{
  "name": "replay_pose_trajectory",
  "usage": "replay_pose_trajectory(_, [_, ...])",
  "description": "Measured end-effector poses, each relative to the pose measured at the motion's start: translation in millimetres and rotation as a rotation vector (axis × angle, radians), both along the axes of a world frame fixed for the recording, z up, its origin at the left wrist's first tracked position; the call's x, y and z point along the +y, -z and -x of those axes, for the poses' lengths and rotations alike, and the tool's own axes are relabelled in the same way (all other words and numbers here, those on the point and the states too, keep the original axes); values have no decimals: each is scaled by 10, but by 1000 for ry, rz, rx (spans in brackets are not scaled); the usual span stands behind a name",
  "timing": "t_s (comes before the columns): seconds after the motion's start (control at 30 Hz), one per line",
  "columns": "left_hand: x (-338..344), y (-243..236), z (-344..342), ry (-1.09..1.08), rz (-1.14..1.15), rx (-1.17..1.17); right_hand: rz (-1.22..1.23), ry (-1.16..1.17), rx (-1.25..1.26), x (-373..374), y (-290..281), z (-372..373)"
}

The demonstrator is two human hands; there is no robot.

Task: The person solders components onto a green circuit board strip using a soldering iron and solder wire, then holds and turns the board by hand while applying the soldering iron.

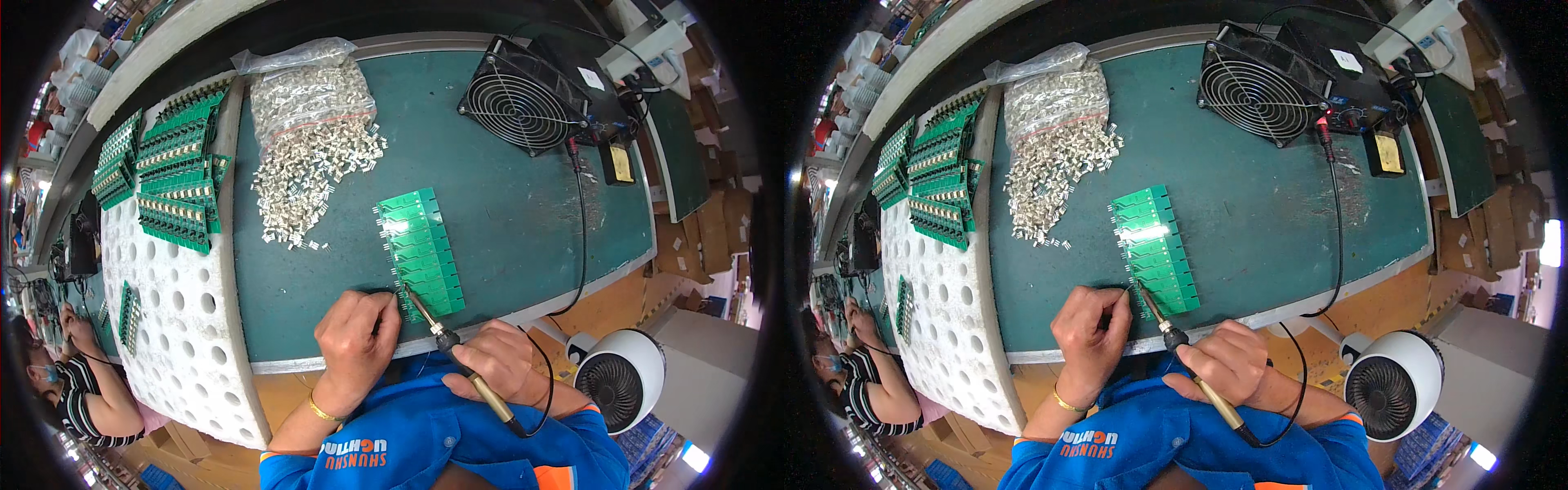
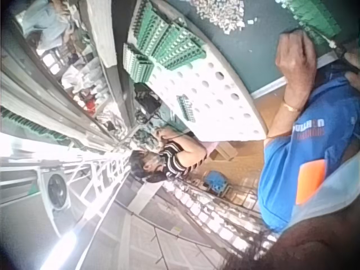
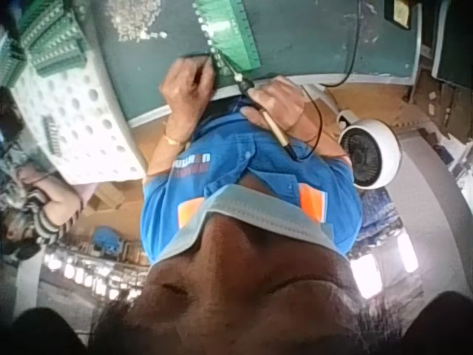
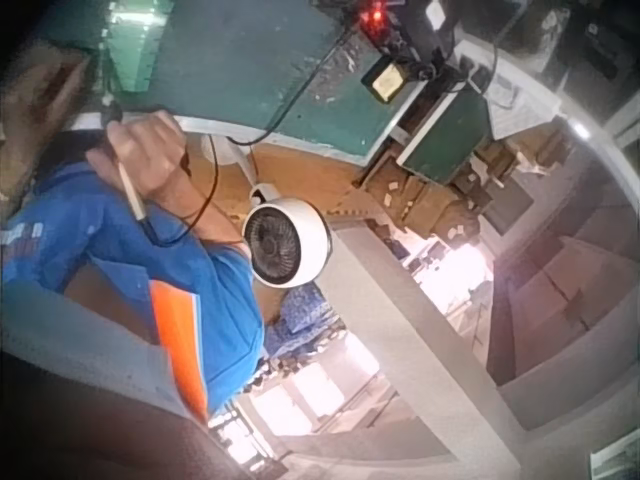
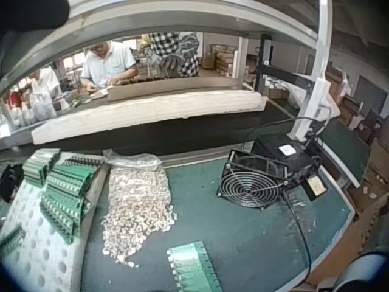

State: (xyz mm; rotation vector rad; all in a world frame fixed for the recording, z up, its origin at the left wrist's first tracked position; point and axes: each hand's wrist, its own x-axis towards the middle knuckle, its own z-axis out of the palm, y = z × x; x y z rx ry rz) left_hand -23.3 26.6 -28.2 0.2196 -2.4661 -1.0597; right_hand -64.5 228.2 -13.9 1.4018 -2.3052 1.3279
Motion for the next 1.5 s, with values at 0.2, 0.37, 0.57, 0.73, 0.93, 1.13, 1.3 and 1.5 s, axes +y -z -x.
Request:
replay_pose_trajectory(0.2, [-11, -3, -22, 8, -8, 5, -3, -3, 21, 27, 6, 3])
replay_pose_trajectory(0.37, [-36, -11, -110, -20, -118, -23, 50, 19, -29, 136, -22, 23])
replay_pose_trajectory(0.57, [-80, -42, -134, 7, -121, -29, 118, 39, -108, 137, -9, 54])
replay_pose_trajectory(0.73, [-21, -57, -143, -8, -139, -64, 222, 97, -242, 74, 10, 66])
replay_pose_trajectory(0.93, [-11, -39, -147, 17, -133, -44, 225, 151, -386, 131, 49, 77])
replay_pose_trajectory(1.13, [5, -27, -136, 6, -114, -26, 222, 159, -447, 113, 52, 128])
replay_pose_trajectory(1.3, [13, -22, -124, 9, -106, -29, 209, 161, -520, 124, 43, 160])
replay_pose_trajectory(1.5, [12, -14, -111, 6, -93, -17, 193, 166, -539, 134, 45, 209])
